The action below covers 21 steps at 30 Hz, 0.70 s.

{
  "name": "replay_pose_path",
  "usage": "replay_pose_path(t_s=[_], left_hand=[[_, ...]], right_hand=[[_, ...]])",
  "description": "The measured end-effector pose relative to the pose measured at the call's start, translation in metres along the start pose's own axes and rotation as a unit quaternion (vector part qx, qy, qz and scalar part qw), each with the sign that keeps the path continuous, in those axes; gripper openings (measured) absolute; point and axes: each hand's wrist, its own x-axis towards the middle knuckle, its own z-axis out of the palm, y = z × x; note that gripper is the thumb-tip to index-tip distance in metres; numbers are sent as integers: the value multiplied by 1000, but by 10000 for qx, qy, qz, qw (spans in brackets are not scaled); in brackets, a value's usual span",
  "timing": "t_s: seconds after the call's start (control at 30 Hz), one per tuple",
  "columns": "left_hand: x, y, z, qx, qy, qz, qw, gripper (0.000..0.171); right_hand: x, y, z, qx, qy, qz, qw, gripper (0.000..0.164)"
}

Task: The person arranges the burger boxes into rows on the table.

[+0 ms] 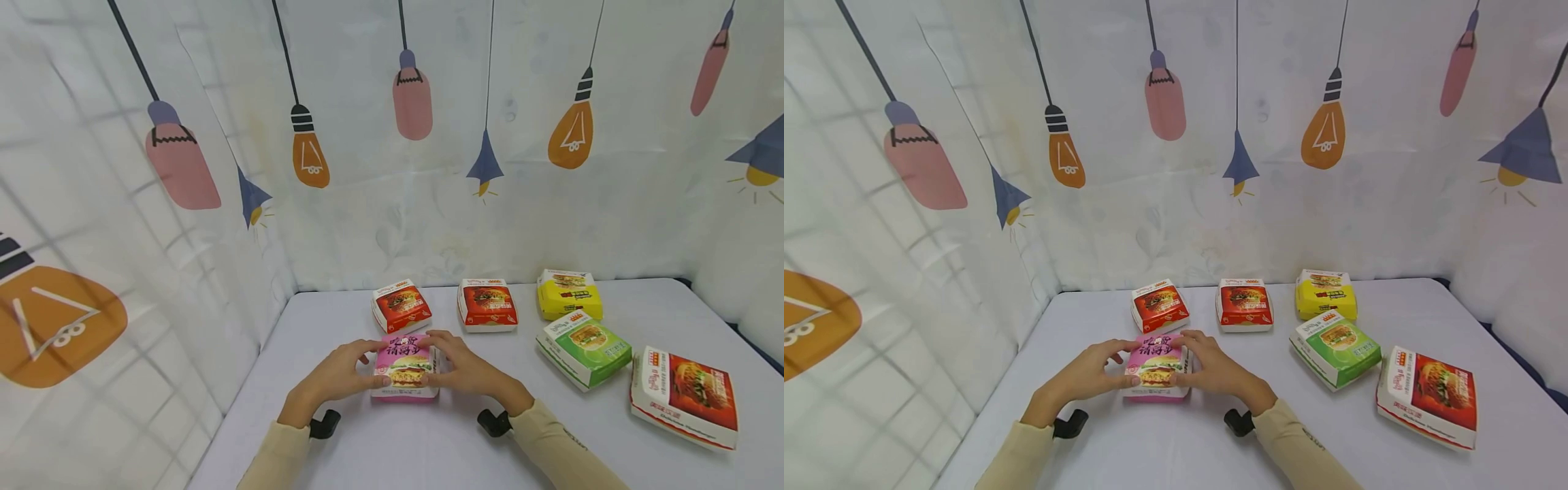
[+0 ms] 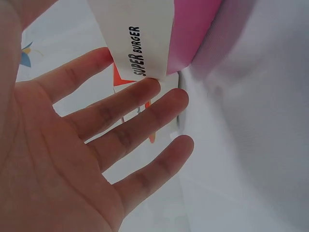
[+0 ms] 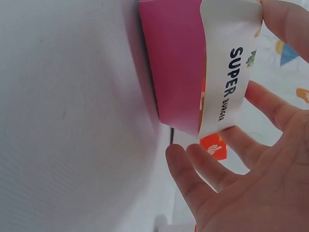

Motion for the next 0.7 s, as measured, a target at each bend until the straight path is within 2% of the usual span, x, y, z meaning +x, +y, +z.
replay_pose_path(t_s=[0.23,0.4,0.7], left_hand=[[-1,-1,-2,-212,-9,-35,9998,77],[-3,-1,-3,-318,-52,-70,9995,84],[-3,-1,-5,-395,-136,-142,9990,88]], right_hand=[[-1,-1,-1,58,-164,-43,9998,67],[-2,-3,0,271,-282,8,9992,68],[-3,-8,3,286,-247,17,9993,65]])
